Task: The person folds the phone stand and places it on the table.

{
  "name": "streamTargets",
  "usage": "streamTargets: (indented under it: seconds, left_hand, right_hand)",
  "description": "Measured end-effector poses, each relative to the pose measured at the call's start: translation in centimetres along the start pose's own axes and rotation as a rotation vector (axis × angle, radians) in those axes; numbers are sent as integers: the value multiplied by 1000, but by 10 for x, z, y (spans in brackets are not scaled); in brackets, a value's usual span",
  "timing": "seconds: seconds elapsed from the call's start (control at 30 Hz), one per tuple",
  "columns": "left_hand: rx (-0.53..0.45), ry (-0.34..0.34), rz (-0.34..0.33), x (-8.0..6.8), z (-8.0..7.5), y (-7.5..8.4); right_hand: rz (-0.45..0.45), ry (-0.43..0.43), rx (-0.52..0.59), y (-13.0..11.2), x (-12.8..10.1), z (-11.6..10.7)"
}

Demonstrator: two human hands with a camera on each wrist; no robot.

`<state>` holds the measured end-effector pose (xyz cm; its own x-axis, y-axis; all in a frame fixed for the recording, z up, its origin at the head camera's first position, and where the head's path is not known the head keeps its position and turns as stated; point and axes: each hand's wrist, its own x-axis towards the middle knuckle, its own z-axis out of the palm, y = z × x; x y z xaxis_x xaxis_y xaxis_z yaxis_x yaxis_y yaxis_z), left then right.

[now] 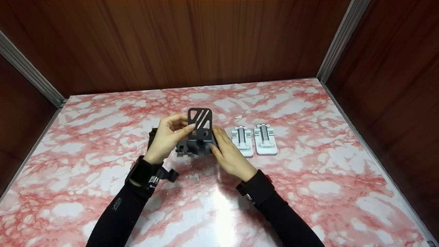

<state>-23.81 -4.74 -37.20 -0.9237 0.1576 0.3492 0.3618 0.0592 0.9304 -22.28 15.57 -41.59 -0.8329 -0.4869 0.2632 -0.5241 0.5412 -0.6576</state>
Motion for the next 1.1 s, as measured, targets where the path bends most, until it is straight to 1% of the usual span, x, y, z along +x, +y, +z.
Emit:
streamTargets:
  seconds: [0.1, 0.27, 0.4, 0.5, 0.57, 0.63, 0.73, 0.83, 0.9, 1.03, 1.1]
  left_hand:
    - [-6, -1, 1, -1, 1, -1]
    - [-24, -8, 7, -1, 3, 0]
    - [-20, -14, 17, 0, 5, 0]
    - [-22, -21, 25, 0, 5, 1]
    - [-21, -29, 34, 0, 6, 4]
    - [-19, -36, 38, -3, 6, 11]
    - [-10, -44, 40, -6, 6, 21]
    - [1, -41, 42, -9, 7, 26]
    - [9, -37, 51, -9, 7, 27]
    - [25, -29, 58, -10, 7, 27]
    - [30, -24, 58, -10, 8, 26]
  right_hand:
    - [-6, -5, 17, 0, 0, 0]
    - [20, 9, 59, 1, 0, -1]
    - [45, 24, 125, 3, 2, -2]
    - [89, 3, 242, 4, 4, -4]
    - [130, -21, 347, 6, 6, -5]
    - [179, -36, 444, 7, 6, -7]
    - [255, -50, 555, 10, 6, -10]
    - [313, -59, 661, 14, 6, -12]
    - [328, -63, 784, 17, 7, -12]
    - [331, -61, 1012, 20, 7, -12]
    - [337, -58, 1055, 21, 8, -12]
